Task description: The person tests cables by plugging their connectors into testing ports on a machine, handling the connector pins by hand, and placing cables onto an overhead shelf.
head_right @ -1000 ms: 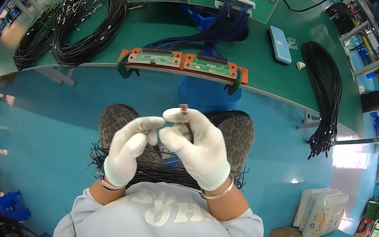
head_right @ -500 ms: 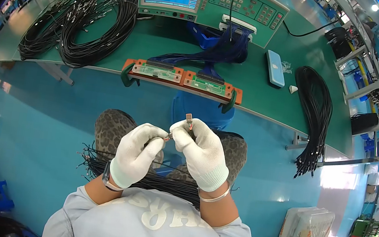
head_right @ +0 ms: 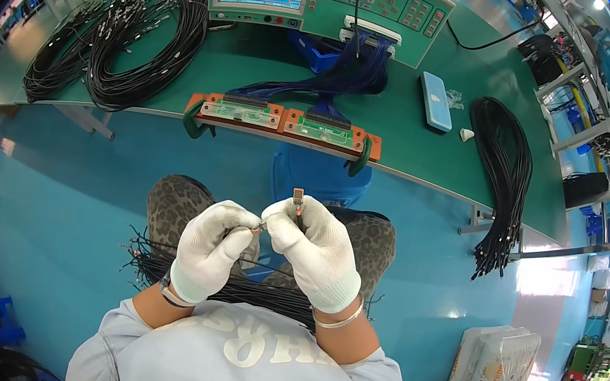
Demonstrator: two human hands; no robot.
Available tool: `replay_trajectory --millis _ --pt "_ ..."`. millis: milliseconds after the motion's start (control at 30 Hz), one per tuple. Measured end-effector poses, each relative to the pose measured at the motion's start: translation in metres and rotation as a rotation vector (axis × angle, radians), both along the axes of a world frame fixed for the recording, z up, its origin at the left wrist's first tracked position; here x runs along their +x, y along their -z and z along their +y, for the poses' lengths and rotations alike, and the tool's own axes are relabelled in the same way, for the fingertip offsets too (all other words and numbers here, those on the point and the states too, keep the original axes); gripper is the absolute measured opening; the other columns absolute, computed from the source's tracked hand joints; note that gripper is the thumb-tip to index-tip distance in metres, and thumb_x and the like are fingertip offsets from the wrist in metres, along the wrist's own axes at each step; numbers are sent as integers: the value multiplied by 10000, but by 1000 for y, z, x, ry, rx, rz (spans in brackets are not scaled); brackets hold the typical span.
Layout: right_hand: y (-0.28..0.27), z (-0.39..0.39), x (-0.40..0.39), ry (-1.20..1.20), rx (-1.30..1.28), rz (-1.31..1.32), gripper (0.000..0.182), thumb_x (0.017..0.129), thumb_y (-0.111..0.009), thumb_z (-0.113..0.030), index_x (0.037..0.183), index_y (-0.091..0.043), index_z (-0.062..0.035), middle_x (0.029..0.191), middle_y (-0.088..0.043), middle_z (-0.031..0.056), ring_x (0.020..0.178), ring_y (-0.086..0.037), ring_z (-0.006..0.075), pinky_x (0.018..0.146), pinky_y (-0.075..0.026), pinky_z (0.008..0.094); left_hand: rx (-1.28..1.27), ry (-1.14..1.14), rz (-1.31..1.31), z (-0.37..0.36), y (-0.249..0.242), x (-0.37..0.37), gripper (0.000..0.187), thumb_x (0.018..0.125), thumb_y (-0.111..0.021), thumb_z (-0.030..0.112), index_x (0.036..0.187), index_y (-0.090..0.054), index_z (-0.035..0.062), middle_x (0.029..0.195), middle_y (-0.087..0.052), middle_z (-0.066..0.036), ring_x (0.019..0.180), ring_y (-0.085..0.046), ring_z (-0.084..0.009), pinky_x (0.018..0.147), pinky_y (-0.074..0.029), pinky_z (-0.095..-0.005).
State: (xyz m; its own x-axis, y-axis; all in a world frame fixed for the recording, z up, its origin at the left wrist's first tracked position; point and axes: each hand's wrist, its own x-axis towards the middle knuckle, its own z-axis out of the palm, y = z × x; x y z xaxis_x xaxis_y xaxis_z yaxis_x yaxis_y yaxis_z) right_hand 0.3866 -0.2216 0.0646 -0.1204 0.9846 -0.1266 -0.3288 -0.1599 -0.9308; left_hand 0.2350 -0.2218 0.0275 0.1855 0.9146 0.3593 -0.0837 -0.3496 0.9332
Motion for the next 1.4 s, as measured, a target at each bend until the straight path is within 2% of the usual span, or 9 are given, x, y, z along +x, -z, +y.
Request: replay_trajectory --millis 167,367,533,667,833,1000,1200,1367,1400 --pt "-1 -8 -1 61 144 -53 131 785 -587 14 914 -608 11 771 -592 45 636 -475 89 589 -402 176 68 -75 103 -3 -4 1 166 741 -542 -74 898 -572 -28 734 -558 -74 553 -502 -114 513 -424 -218" --pt "7 -12 1 96 180 3 186 751 -622 52 933 -618 16 783 -602 48 644 -492 92 610 -424 185 45 -145 88 -7 -5 7 202 698 -617 -58 892 -603 -4 755 -579 -47 571 -464 -103 524 -402 -201" --pt "18 -13 2 119 236 32 194 719 -654 55 907 -640 8 774 -608 62 619 -483 89 565 -409 197 80 -193 171 -7 -8 7 195 689 -630 -42 875 -604 13 725 -574 -41 554 -461 -119 522 -406 -219" --pt "23 -11 1 176 523 -189 208 658 -666 74 846 -654 -14 700 -598 49 563 -463 94 502 -378 211 396 -400 310 -6 -7 11 165 688 -598 -35 840 -593 30 708 -547 -39 538 -429 -124 482 -365 -227" --pt "31 -11 -3 324 810 -437 220 596 -671 74 787 -647 -33 610 -559 24 490 -428 112 456 -353 234 630 -326 481 -4 -7 -1 236 664 -674 11 887 -604 44 754 -552 -32 553 -451 -141 509 -394 -252" --pt "26 -11 0 307 939 -586 227 568 -664 72 762 -627 -39 572 -527 2 452 -404 134 452 -359 239 753 -345 559 -6 -11 -3 241 673 -677 23 901 -603 47 762 -537 -27 565 -439 -128 511 -383 -244" --pt "32 -8 -4 379 960 -558 207 573 -651 74 743 -613 -38 562 -519 1 431 -391 146 447 -361 242 813 -383 498 -1 -5 -1 218 690 -671 30 895 -601 51 750 -528 -29 574 -435 -119 510 -375 -240" --pt "36 -9 -3 337 984 -552 245 598 -648 62 827 -629 -25 620 -538 16 492 -427 121 482 -377 231 812 -370 488 -1 1 -1 213 688 -663 13 891 -602 32 762 -536 -40 590 -450 -131 521 -378 -240" --pt "37 -11 -5 294 769 -424 264 612 -647 52 865 -625 -21 650 -543 22 520 -440 117 498 -382 228 559 -317 341 -3 4 0 205 696 -654 8 894 -602 29 773 -540 -45 602 -460 -134 539 -386 -235"
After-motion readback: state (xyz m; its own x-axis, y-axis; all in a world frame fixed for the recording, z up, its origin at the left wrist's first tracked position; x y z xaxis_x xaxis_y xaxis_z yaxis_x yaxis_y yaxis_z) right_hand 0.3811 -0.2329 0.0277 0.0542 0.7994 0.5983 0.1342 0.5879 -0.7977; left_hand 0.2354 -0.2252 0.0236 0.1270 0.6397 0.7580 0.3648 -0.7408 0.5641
